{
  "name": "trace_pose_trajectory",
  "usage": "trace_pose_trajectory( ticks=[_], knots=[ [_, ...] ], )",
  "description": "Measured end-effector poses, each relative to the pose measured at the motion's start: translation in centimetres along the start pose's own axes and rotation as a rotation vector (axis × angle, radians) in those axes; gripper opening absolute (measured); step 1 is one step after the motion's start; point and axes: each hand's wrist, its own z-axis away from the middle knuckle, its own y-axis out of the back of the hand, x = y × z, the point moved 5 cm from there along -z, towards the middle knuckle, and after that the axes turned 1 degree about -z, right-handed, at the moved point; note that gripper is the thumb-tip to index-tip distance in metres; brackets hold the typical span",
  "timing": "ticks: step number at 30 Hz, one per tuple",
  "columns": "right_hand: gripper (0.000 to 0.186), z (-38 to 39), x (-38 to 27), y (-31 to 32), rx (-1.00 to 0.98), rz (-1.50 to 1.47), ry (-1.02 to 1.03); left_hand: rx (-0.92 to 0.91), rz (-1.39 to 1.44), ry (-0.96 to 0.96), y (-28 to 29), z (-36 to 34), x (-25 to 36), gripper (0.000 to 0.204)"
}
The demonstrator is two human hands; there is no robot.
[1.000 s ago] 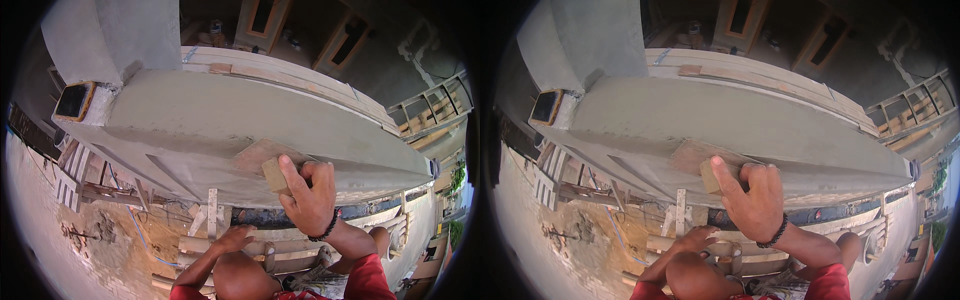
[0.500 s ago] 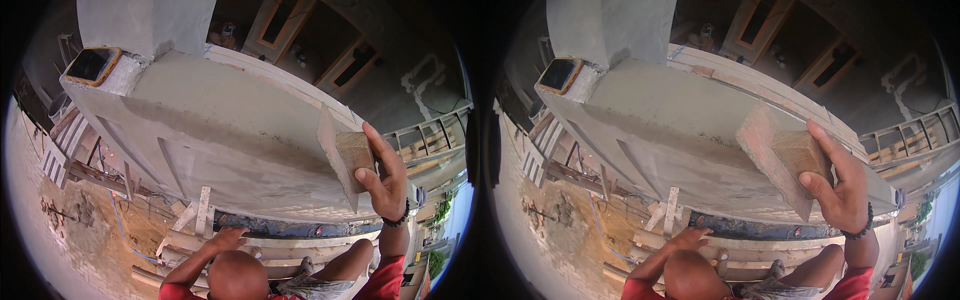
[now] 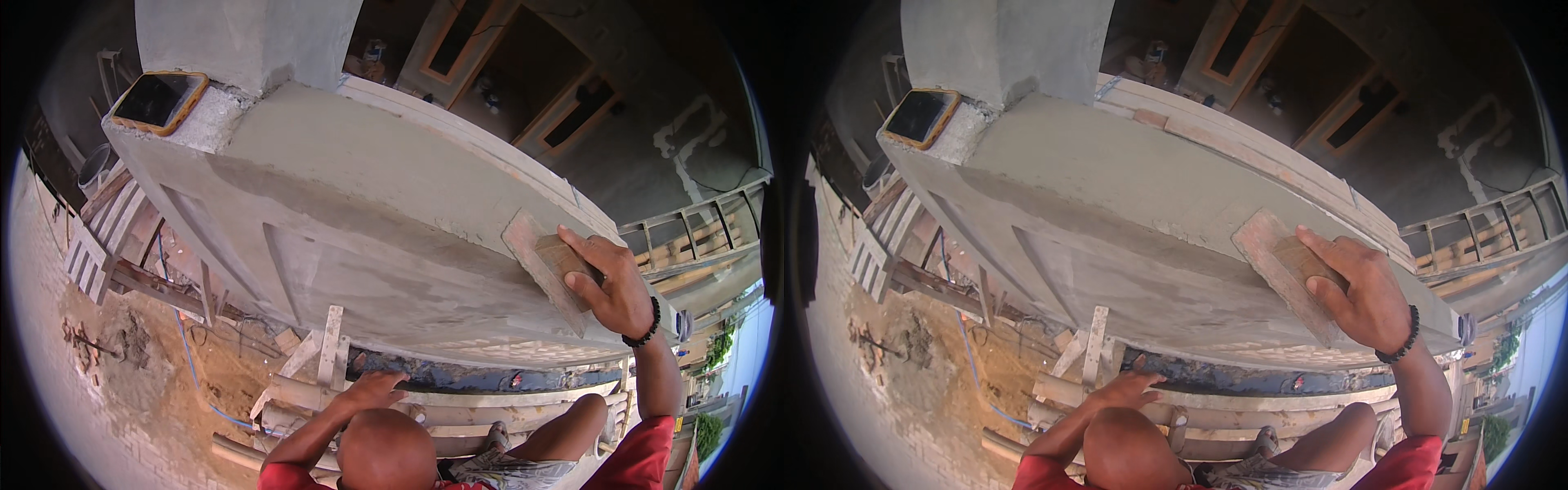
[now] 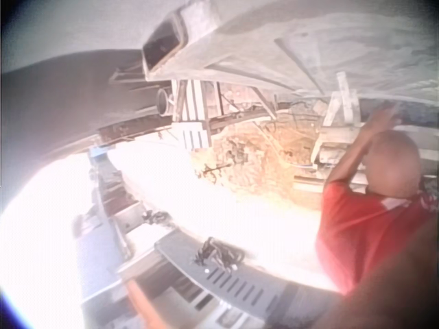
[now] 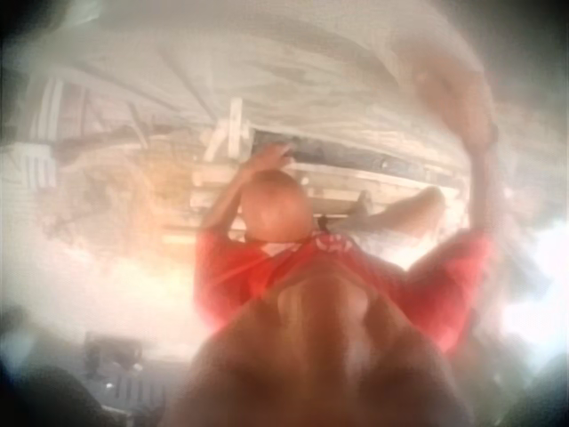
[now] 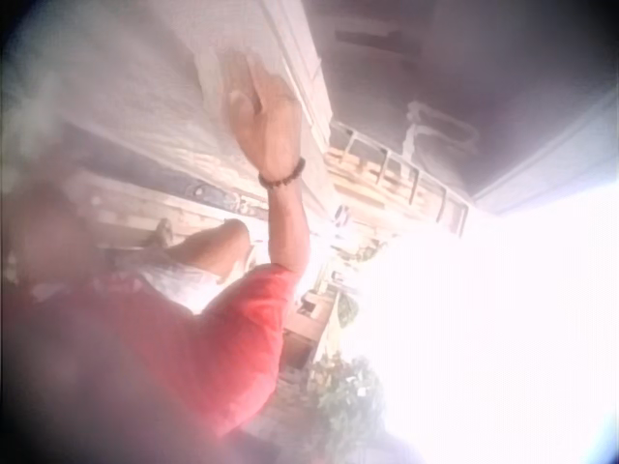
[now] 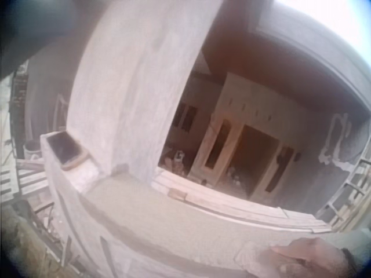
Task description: The person smooths a freshly plastered wall using a trowel. They repeatedly scrape and level the surface, occasionally dipping the trowel into a bucket of water to clean it.
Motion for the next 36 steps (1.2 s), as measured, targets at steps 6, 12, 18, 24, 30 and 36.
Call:
trace_pose_trajectory(
  ticks=[6,12,18,24,30,36],
  knots=[
    [0.052,3.1,1.0,2.9,0.276,-0.169,-0.034,-0.026,-0.041,0.004,0.0,-0.9,-1.1,0.048],
    [0.053,-3.6,-6.7,-0.7,0.163,-0.066,0.216,0.0,0.005,-0.094,-0.1,-2.1,0.9,0.048],
    [0.054,0.4,-1.4,-0.2,0.035,-0.04,-0.019,0.018,-0.07,-0.059,-0.1,-1.2,0.6,0.049],
    [0.051,10.7,5.5,2.6,0.457,-0.317,-0.307,0.054,-0.03,-0.099,0.9,-0.4,-0.5,0.053],
    [0.066,11.0,-1.3,-8.7,0.712,-0.107,-0.035,0.119,-0.008,-0.152,2.4,-0.6,1.8,0.049],
    [0.074,5.8,-3.6,-15.2,1.013,-0.226,-0.038,0.094,0.046,-0.083,2.6,0.0,1.5,0.043]
  ],
)
